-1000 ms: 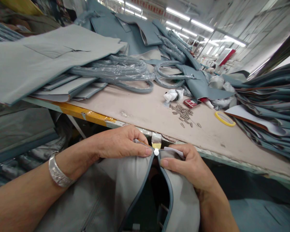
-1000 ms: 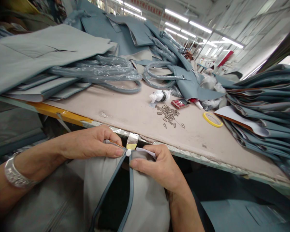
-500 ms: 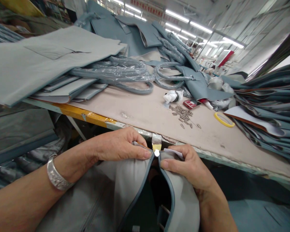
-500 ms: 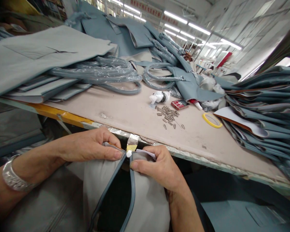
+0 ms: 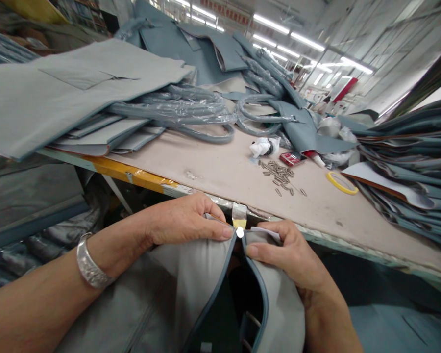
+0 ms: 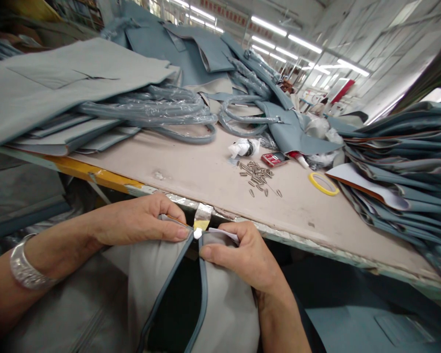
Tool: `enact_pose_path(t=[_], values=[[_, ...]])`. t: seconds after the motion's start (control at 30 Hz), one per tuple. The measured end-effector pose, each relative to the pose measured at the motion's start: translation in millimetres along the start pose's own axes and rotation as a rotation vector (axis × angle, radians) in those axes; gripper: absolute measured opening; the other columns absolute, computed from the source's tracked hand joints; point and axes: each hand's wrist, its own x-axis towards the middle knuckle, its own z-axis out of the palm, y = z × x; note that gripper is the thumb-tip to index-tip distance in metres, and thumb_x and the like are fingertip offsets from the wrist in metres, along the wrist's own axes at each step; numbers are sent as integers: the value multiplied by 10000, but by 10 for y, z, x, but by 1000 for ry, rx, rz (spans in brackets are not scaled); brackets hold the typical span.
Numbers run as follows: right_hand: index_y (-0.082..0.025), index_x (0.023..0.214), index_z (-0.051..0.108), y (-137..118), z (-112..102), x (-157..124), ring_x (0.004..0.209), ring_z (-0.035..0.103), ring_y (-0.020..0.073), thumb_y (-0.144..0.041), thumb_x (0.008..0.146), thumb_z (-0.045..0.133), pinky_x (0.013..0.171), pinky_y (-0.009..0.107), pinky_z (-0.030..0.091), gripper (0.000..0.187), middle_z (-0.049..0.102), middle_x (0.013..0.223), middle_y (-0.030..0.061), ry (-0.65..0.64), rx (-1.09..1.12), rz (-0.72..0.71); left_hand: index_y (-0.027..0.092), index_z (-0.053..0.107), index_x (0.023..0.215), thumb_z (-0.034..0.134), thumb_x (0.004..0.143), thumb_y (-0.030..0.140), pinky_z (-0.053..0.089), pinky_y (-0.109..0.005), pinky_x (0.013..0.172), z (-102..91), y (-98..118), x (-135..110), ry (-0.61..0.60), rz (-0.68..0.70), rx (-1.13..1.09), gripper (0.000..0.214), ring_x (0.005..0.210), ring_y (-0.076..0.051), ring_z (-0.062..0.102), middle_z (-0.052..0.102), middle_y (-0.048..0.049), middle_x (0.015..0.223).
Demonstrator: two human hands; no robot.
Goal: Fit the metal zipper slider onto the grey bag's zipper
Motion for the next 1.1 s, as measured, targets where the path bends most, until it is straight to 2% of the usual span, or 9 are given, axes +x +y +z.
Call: enact_pose_path(t=[0.2, 0.5, 0.73, 1.1], values=[[-142, 584, 448, 22, -9, -7, 467, 264, 43, -377, 695, 783, 420, 185, 177, 425, 353, 515, -43, -17, -2, -10, 109, 615, 696, 663, 775, 514, 177, -199, 451, 6, -20, -6, 11, -15, 16, 415, 521, -75, 268, 380, 35, 574], [-131, 600, 481, 40, 5, 16, 474, 282, 46, -365, 653, 828, 429, 181, 192, 422, 384, 524, -40, 26, 12, 9, 121, 610, 687, 664, 764, 536, 172, -198, 437, 29, 6, -3, 38, -33, 19, 425, 504, -75, 260, 366, 38, 557], [-134, 618, 498, 45, 49, -2, 463, 277, 46, -435, 705, 802, 426, 187, 176, 437, 360, 525, -43, 56, 66, -3, 121, 633, 683, 681, 751, 479, 176, -200, 440, 64, 36, -2, 96, -11, -11, 368, 504, -73, 272, 388, 38, 557], [-135, 616, 515, 67, 85, -3, 474, 294, 54, -422, 743, 776, 436, 202, 175, 409, 373, 532, -36, 117, 36, -82, 124, 640, 672, 655, 752, 438, 194, -193, 446, 115, 62, -30, 153, 2, 36, 324, 513, -74, 291, 400, 33, 556]])
